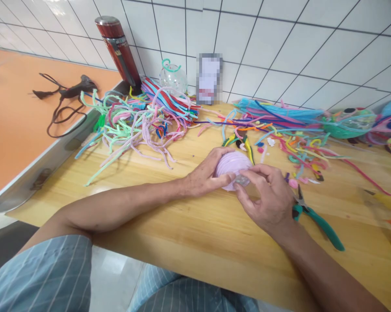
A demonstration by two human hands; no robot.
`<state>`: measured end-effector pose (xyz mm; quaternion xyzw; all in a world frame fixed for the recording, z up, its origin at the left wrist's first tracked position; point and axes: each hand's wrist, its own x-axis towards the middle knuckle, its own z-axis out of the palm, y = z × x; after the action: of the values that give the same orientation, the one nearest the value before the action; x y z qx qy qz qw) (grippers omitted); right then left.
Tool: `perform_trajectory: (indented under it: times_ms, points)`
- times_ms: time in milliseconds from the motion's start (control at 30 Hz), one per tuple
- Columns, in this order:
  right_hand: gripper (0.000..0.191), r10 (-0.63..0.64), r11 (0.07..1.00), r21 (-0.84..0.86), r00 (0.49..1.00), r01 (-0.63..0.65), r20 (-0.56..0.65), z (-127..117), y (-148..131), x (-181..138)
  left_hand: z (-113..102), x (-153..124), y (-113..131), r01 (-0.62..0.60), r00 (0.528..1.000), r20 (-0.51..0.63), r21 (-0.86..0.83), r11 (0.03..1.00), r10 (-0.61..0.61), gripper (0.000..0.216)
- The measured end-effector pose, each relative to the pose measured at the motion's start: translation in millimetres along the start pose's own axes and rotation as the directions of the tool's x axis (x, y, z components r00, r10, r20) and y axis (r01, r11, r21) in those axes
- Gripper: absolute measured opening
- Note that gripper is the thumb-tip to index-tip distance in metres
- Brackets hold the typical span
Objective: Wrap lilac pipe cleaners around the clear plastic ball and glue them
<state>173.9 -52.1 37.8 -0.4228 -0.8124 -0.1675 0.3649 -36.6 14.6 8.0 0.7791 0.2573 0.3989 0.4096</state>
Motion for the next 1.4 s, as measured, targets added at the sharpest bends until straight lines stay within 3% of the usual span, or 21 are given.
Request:
perform_trajectory:
  times_ms: [333, 1400]
  points:
    - [0.031, -0.008, 1.0, -0.004, 1.0, 0.008, 0.005, 0.1, 0.4, -1.5, 1.0, 1.7, -3.7, -0.044, 0.999, -0.01, 0.033, 0.998, 0.045, 0.063]
    - [0.031, 0.009, 1.0, 0.014, 1.0, -0.009, -0.002, 1.4, -1.7, -1.9, 0.5, 1.1, -5.2, 0.0, 1.0, 0.006, 0.018, 1.0, 0.0, 0.074]
